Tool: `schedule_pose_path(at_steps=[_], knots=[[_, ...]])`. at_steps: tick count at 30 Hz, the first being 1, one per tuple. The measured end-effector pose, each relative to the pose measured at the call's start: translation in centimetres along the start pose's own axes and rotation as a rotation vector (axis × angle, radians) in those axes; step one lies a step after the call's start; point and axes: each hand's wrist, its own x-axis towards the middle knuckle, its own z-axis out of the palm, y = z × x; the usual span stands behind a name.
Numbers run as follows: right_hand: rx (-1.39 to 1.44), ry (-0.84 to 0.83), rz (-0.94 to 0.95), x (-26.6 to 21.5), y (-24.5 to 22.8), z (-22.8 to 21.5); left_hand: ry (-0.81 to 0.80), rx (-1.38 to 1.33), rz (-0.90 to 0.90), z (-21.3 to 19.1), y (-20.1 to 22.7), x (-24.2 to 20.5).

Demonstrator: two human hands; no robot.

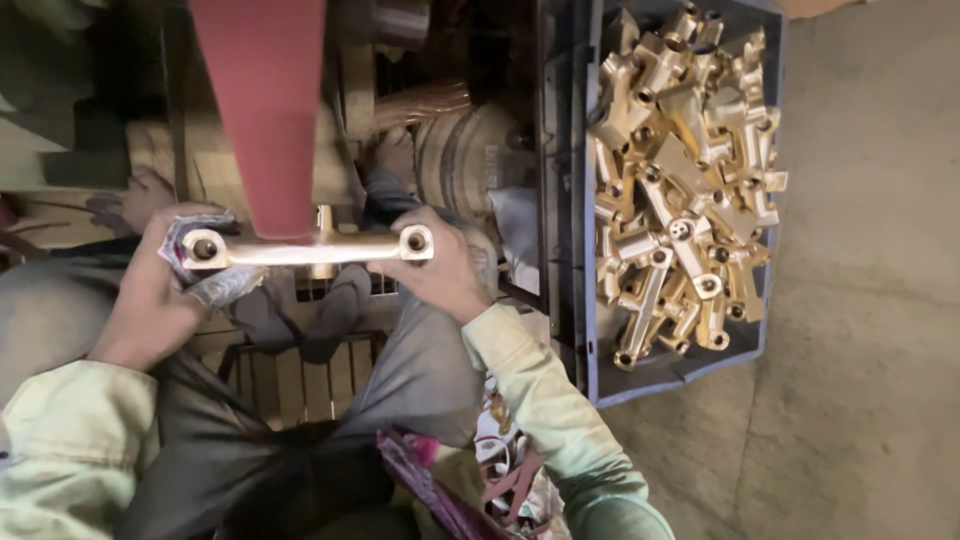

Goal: The person sits on the floor and uses a belt grinder to smooth and polish brass-colored metal parts. They hold each part with a cloth, rotate it against the moving belt, and place finished pieces into a nearby crate.

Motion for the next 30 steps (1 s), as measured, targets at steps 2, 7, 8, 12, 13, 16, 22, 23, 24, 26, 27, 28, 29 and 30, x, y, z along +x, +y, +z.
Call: schedule_pose_path(at_steps=[2, 7, 8, 12, 13, 16, 22, 23, 24, 26, 27, 28, 29, 30], knots=[[-0.01, -0.02, -0.011, 0.2, -0.7, -0.1, -0.028, -0.128, -0.035, -0.2, -0.5, 0.2], [0.078, -0.1, 0.254, 1.0, -1.6, -0.4, 0.029, -0.134, -0.414, -0.8, -3.5, 0.5], [0.175, -0.124, 0.361, 1.2, -1.7, -0.5, 0.026, -0.193, -0.394, -1.1, -4.0, 0.5], [0.371, -0.367, 0.494, 0.8, -1.9, 0.0, -0.059, -0.188, -0.43, -3.1, -4.3, -1.5], [0.368, -0.362, 0.482, 0.0, -1.9, 0.5, -0.058, 0.012, -0.369, -3.8, -4.1, -2.5], [0.176, -0.239, 0.04, -1.7, -1.7, 2.8, -0.028, 0.061, -0.148, -5.1, -3.4, -5.7], [0.146, -0.043, 0.029, -0.4, -2.2, 6.2, 0.04, -0.019, 0.086, -6.3, -0.9, -4.4], [0.162, -0.026, 0.082, -0.1, -2.2, 6.3, 0.052, 0.009, 0.123, -6.3, -0.6, -3.8], [0.157, -0.014, 0.056, 0.3, -2.2, 6.3, 0.048, 0.016, 0.118, -6.4, -0.3, -3.1], [0.15, 0.004, 0.015, 0.5, -2.0, 6.3, 0.038, 0.028, 0.096, -6.2, -0.1, -2.3], [0.144, 0.007, -0.005, 0.7, -1.6, 6.3, 0.049, 0.048, 0.057, -6.2, -0.2, -2.0], [0.14, 0.013, -0.02, 0.6, -1.3, 6.4, 0.054, 0.072, 0.016, -6.1, -0.2, -2.0], [0.137, 0.02, -0.035, 0.4, -1.0, 6.4, 0.059, 0.095, -0.026, -5.9, -0.2, -1.9], [0.203, -0.003, 0.041, 0.6, -0.7, 6.5, 0.059, 0.077, -0.023, -5.9, -0.1, -1.8]])
